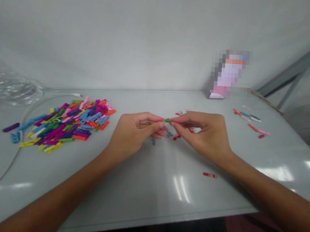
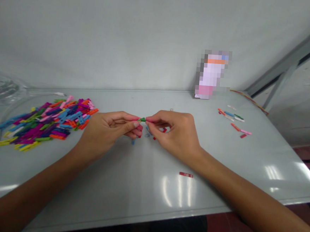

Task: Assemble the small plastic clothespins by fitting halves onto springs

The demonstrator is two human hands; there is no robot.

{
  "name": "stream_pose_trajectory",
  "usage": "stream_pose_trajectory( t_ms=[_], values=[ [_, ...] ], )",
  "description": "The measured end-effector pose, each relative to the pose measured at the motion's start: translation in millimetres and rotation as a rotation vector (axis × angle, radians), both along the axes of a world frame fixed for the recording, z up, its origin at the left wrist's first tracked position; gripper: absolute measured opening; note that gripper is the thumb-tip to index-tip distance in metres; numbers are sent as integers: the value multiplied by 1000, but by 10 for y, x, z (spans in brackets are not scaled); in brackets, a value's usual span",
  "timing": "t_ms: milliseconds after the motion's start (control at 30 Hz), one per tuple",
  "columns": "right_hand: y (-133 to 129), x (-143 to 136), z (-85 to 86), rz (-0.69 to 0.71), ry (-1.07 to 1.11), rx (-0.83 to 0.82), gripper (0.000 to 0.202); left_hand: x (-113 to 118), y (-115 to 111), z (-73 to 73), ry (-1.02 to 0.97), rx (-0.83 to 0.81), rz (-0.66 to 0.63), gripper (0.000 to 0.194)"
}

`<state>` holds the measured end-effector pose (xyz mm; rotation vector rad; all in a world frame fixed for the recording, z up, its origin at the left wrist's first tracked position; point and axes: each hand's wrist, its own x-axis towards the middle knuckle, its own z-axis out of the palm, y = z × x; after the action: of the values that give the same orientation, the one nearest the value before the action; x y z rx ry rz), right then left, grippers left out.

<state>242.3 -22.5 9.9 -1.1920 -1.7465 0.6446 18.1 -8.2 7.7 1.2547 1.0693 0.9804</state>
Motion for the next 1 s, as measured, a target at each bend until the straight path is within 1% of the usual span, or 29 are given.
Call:
stream_pose_trajectory(
  t_ms=[67, 167, 267, 400, 533, 767, 1000],
  values=[
    [-16, 2, 0, -4, -29, 23, 7, 4, -11, -3, 15, 9, 8, 19],
    [-11, 16, -7, 7, -40, 12, 8, -4, -21, -9, 48, 39, 6, 17],
    [32, 42, -5, 45, 24, -88, 10, -16, -23, -4, 64, 71, 0, 13],
    [100, 66, 3, 151, 178, -238, 20, -10, -20, 11, 46, 63, -32, 11],
    [127, 76, 16, 202, 236, -299, 31, 1, -8, 2, 28, 41, -36, 17],
    [168, 102, 34, 273, 274, -395, 37, -22, -1, -42, 0, 14, -79, 16],
    [162, 71, -10, 259, 298, -381, 33, -48, 23, -93, -63, -27, -106, 22]
  ],
)
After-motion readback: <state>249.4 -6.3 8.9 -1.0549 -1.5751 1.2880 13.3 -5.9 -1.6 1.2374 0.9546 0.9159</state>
